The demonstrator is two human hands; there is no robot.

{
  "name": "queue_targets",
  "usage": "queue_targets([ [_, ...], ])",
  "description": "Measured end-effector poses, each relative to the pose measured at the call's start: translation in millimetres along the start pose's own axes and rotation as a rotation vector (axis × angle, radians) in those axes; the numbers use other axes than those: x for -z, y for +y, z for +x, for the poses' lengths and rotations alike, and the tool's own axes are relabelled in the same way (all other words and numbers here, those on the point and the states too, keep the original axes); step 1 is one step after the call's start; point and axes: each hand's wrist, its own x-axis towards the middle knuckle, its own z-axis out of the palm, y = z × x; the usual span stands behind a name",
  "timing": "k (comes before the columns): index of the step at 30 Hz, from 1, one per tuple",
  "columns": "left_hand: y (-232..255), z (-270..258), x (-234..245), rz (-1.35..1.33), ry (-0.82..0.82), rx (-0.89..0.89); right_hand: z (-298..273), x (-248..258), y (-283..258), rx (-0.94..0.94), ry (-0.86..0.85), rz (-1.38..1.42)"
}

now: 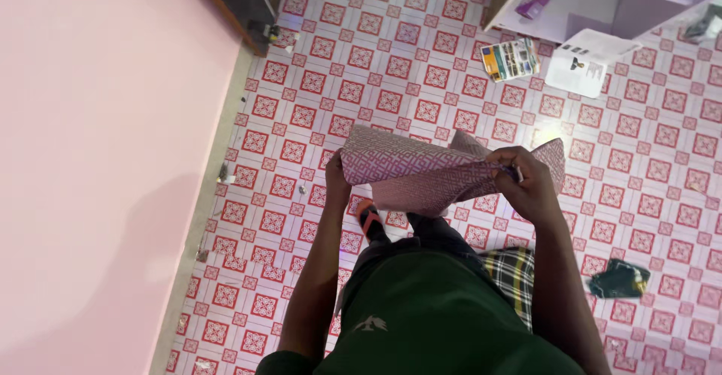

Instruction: The person folds a patterned cloth, spreads a checkered blanket over a bed, smooths it out, and places a long bolster pillow at the head of the bed.

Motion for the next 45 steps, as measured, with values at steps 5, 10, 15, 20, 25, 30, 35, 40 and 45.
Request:
queue_targets([
  [5, -7, -2, -37, -0.199, -0.134, 0.168, -42, 25, 9, -0.209, 0.165, -0.015],
  [10, -15, 10, -78, 0.315, -0.13, -0.095, -67, 53, 31, -0.145, 0.302, -0.047],
  [15, 42, -5, -180, -0.123, -0.283, 0.172, -98, 88, 69, -0.294, 0.407, 0.082],
  [20, 86, -23, -295, 0.143, -0.509, 0.145, -139, 139, 122, -0.401, 0.52, -0.018],
  [25, 71, -27, -378, 0.109, -0.564, 0.124, -188, 183, 169, -0.435, 0.599, -0.053],
  [30, 75, -35, -456, 0.016, -0.652, 0.161, -239, 218, 217, -0.445, 0.713, -0.177],
  [35, 98, -43, -504, -0.136, -0.686, 0.327, -308, 218, 319, -0.633, 0.957, 0.041],
  [40, 122, -31, -513, -0.138, -0.814, 0.301, -347, 174, 412, -0.825, 1.098, 0.679],
  [45, 134, -19, -514, -0.094, -0.855, 0.282, -341, 134, 444, -0.885, 0.949, 1.235],
])
